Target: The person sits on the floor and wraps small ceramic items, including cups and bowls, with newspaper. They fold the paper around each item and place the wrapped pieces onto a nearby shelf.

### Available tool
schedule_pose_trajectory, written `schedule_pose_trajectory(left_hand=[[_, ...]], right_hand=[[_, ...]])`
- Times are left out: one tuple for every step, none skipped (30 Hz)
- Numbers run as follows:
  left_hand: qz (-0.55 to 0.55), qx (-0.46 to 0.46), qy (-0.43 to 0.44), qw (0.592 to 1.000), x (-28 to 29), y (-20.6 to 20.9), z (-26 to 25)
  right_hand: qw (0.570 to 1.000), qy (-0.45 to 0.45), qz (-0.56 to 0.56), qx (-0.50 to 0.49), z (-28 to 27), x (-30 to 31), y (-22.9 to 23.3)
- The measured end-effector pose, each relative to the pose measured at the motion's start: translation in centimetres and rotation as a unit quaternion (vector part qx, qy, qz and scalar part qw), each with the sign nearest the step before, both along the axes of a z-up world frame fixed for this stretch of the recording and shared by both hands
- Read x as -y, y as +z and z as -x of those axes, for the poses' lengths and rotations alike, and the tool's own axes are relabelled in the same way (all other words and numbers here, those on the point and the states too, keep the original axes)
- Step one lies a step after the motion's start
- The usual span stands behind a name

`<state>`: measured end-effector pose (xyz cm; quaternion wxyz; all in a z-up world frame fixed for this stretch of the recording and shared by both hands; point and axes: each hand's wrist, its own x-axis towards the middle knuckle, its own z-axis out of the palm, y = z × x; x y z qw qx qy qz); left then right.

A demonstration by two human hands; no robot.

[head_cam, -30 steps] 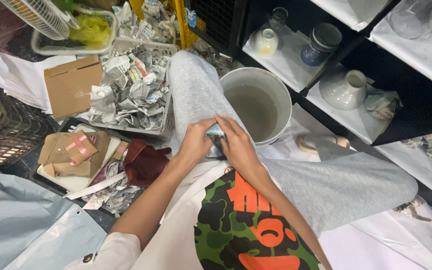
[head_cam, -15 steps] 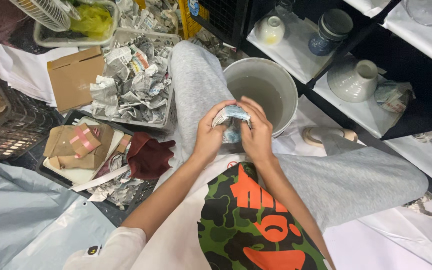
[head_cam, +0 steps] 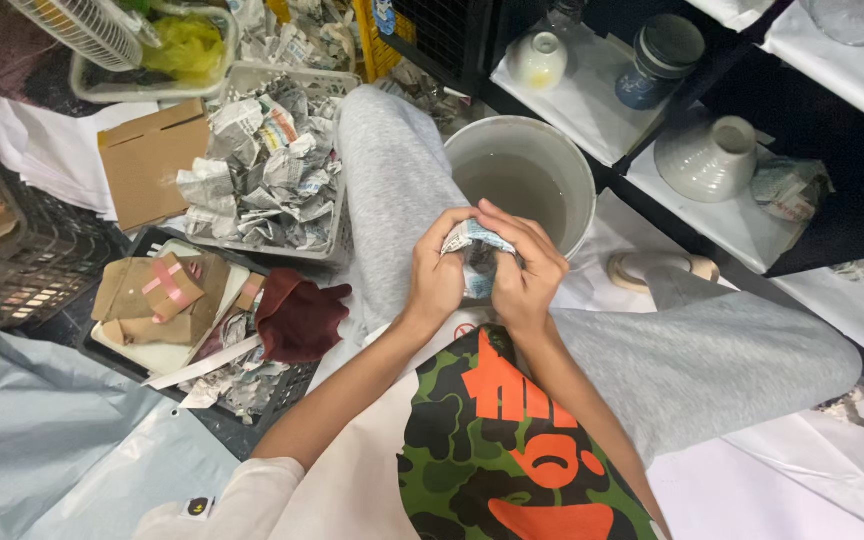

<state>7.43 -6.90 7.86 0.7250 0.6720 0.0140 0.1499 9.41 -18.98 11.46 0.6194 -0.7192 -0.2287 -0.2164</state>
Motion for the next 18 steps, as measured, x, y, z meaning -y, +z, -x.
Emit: schedule_pose_trajectory(left_hand=[[0.001, 0.000, -0.003, 1.000, 0.2, 0.0, -0.1], [0.001, 0.000, -0.007, 1.000, 0.4, 0.0, -0.4], [0.002, 0.000, -0.011, 1.000, 0.5, 0.0, -0.6], [0.017, 0.012, -0.024, 1.000, 0.6, 0.0, -1.0], [0.032, 0.022, -0.039, 0.999, 0.6, 0.2, -1.4], [0.047, 0.031, -0.053, 0.997, 0.7, 0.4, -1.8], [0.058, 0.019, -0.116, 0.991, 0.7, 0.8, -2.3], [0.069, 0.006, -0.178, 0.982, 0.3, 1.3, -2.7], [0.079, -0.002, -0.241, 0.967, 0.0, 1.9, -3.6], [0.140, -0.086, -0.286, 0.944, -0.3, 2.7, -4.5], [0.198, -0.171, -0.327, 0.908, -0.5, 3.3, -5.1], [0.253, -0.255, -0.362, 0.860, -0.6, 3.9, -5.9], [0.265, -0.266, -0.381, 0.845, -0.3, 4.2, -6.6], [0.277, -0.277, -0.400, 0.829, -0.1, 4.5, -7.3], [0.289, -0.287, -0.417, 0.813, 0.1, 4.6, -8.2], [0.282, -0.288, -0.420, 0.813, 0.4, 4.7, -9.2], [0.277, -0.290, -0.422, 0.813, 0.7, 4.7, -10.1], [0.272, -0.293, -0.424, 0.813, 0.9, 4.7, -10.9]], right_hand=[[1.000, -0.007, -0.001, 0.003, -0.1, 0.1, -0.1], [1.000, -0.013, -0.002, 0.005, -0.2, 0.3, -0.1], [1.000, -0.016, -0.007, 0.005, -0.4, 0.3, -0.2], [1.000, -0.018, -0.013, 0.005, -0.6, 0.5, -0.3], [1.000, -0.023, -0.018, 0.004, -0.8, 0.6, -0.3], [0.999, -0.029, -0.017, 0.007, -1.0, 0.9, -0.3], [0.999, -0.038, -0.016, 0.011, -1.4, 1.5, -0.3], [0.999, -0.047, -0.014, 0.015, -1.8, 2.0, -0.2], [0.998, -0.052, -0.004, 0.031, -2.6, 2.7, 0.1], [0.997, -0.057, 0.006, 0.047, -3.1, 3.4, 0.3], [0.996, -0.061, 0.019, 0.062, -3.5, 4.0, 0.5], [0.994, -0.062, 0.035, 0.080, -4.1, 4.5, 0.7], [0.992, -0.062, 0.051, 0.096, -4.4, 5.0, 0.8], [0.990, -0.062, 0.066, 0.112, -4.9, 5.4, 0.8], [0.991, -0.056, 0.064, 0.106, -5.4, 5.6, 0.8], [0.992, -0.049, 0.062, 0.100, -6.0, 5.7, 0.8], [0.993, -0.041, 0.059, 0.092, -6.3, 5.8, 0.7], [0.994, -0.050, 0.073, 0.070, -6.7, 6.0, 0.8]])
